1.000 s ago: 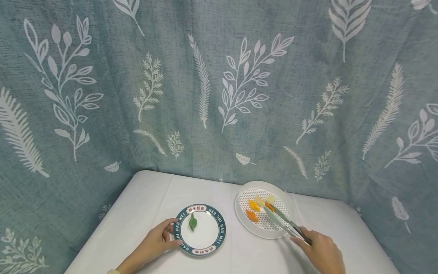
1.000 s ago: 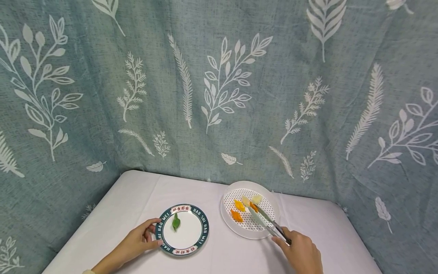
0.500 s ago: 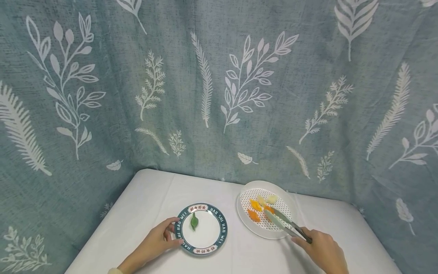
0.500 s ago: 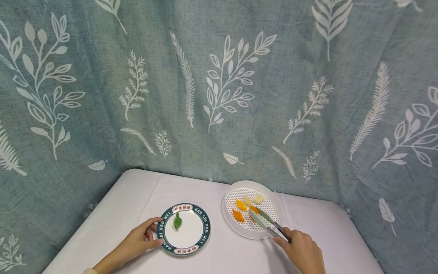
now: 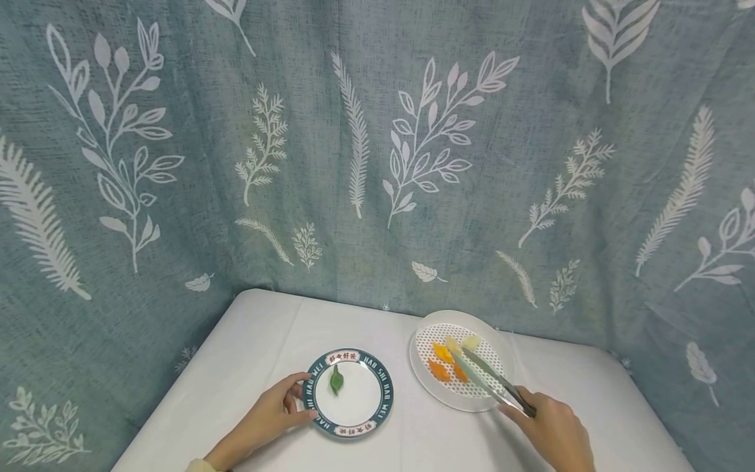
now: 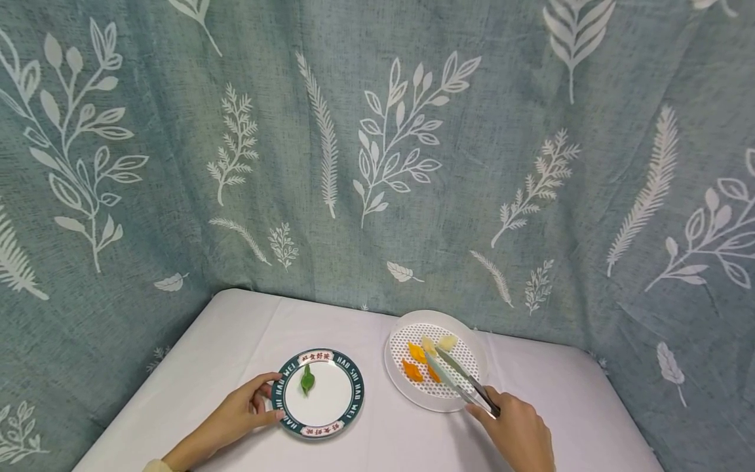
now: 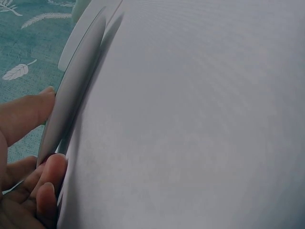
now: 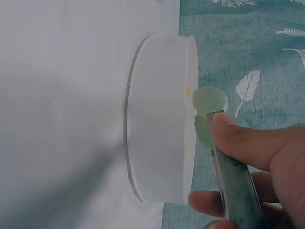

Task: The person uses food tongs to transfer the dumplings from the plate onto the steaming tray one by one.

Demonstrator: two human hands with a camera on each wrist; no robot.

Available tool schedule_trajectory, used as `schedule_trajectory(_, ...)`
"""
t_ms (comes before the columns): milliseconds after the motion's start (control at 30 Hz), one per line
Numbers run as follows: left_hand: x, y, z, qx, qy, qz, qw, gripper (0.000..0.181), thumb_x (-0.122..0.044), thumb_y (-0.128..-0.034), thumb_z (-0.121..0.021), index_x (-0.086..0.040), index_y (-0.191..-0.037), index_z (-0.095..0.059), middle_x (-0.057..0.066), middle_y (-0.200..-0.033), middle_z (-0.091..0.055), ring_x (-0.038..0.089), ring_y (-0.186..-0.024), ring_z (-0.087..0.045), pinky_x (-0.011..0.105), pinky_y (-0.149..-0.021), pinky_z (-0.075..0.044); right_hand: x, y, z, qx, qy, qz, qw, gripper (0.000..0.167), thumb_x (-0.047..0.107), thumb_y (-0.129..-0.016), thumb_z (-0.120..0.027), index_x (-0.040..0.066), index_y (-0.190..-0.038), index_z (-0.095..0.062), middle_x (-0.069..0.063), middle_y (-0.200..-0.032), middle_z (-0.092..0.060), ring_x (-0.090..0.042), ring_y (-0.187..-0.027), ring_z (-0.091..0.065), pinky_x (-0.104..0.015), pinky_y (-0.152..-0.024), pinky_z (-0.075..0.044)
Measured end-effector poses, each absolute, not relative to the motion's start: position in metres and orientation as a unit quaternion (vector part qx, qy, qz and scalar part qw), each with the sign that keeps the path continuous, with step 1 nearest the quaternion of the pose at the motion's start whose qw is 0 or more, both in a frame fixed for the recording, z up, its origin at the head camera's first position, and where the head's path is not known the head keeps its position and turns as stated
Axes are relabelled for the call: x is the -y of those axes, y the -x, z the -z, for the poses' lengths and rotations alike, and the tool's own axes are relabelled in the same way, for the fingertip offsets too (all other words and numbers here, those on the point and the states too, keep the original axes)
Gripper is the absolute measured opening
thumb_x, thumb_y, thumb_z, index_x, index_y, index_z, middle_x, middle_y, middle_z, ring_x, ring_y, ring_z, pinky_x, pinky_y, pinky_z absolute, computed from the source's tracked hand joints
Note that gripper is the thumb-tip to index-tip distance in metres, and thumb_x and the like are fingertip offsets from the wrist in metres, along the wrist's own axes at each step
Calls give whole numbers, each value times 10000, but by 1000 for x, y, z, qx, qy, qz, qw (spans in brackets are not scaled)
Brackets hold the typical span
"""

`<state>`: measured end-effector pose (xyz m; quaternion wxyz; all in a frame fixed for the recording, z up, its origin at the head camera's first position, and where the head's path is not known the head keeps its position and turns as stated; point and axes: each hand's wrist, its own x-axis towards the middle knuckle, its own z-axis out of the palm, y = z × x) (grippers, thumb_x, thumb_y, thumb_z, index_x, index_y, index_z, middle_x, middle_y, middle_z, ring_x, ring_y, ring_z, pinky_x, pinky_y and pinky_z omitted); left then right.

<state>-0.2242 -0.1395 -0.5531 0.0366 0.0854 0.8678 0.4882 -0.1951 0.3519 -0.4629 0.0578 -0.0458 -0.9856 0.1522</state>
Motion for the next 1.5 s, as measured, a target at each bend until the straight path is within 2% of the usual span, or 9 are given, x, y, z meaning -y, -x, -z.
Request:
schedule_trajectory(100, 139, 224, 553, -869, -84, -486, 35, 810, -376, -775, -902, -101, -1447, -543, -19, -1017, -595, 136, -740, -525, 255, -610, -455, -345, 192, 460, 984, 31, -157, 84, 787, 660, -824, -752, 40, -1306, -698, -24, -758, -644, -184, -677, -519, -390, -559, -414)
schedule_trajectory(167, 139, 224, 552, -870, -83, -484, 35, 807, -373, -774, -904, -103, -1444, -545, -19, -1016, -595, 137, -740, -523, 255, -609, -453, -339, 191, 458, 982, 23, -162, 92, 785, 668, -823, -747, 46, -1300, -704, -29, -826, -698, -183, -693, -541, -404, -564, -435)
schedule_trajectory(233, 139, 224, 552, -871, -82, -483, 34, 803, -369, -773, -905, -104, -1442, -547, -19, -1017, -594, 137, -740, -521, 255, -609, -452, -333, 190, 458, 982, 19, -166, 93, 759, 648, -824, -759, 52, -1291, -712, -15, -816, -689, -175, -690, -537, -396, -567, -430)
schedule_trajectory(333, 139, 224, 551, -871, -82, -484, 33, 802, -364, -772, -907, -101, -1440, -548, -19, -1014, -595, 137, -739, -520, 255, -609, -452, -323, 189, 460, 981, 20, -171, 89, 707, 591, -829, -787, 63, -1294, -714, 50, -707, -549, -168, -663, -471, -364, -560, -375)
schedule_trajectory(400, 139, 224, 551, -870, -83, -485, 32, 801, -362, -772, -906, -99, -1439, -549, -18, -1013, -597, 138, -739, -521, 256, -609, -452, -317, 188, 462, 980, 18, -176, 94, 676, 554, -826, -808, 73, -1292, -719, 47, -688, -496, -168, -656, -453, -352, -564, -356)
schedule_trajectory(600, 139, 224, 553, -871, -80, -484, 33, 804, -372, -772, -904, -100, -1440, -548, -18, -1015, -600, 140, -742, -526, 257, -611, -456, -299, 187, 466, 977, 3, -187, 105, 645, 551, -810, -821, 101, -1265, -741, 67, -724, -551, -154, -665, -470, -352, -579, -388)
schedule_trajectory(900, 138, 223, 553, -871, -81, -484, 31, 804, -352, -768, -909, -87, -1437, -550, -16, -1012, -597, 138, -739, -522, 255, -604, -454, -272, 184, 471, 975, -10, -203, 95, 623, 526, -787, -846, 123, -1253, -753, 94, -692, -500, -127, -657, -461, -341, -588, -379)
schedule_trajectory(1200, 138, 224, 553, -873, -79, -480, 30, 813, -364, -764, -911, -89, -1437, -550, -19, -1011, -603, 138, -735, -523, 255, -602, -456, -240, 184, 477, 976, 0, -209, 57, 609, 496, -765, -870, 138, -1245, -760, 80, -670, -504, -124, -626, -458, -332, -580, -372)
schedule_trajectory(1500, 137, 225, 554, -872, -77, -482, 31, 818, -359, -760, -915, -89, -1440, -547, -17, -1012, -608, 142, -736, -525, 256, -602, -455, -216, 178, 491, 978, -65, -195, 37, 558, 521, -794, -833, 159, -1213, -762, 94, -670, -471, -99, -614, -427, -303, -577, -354)
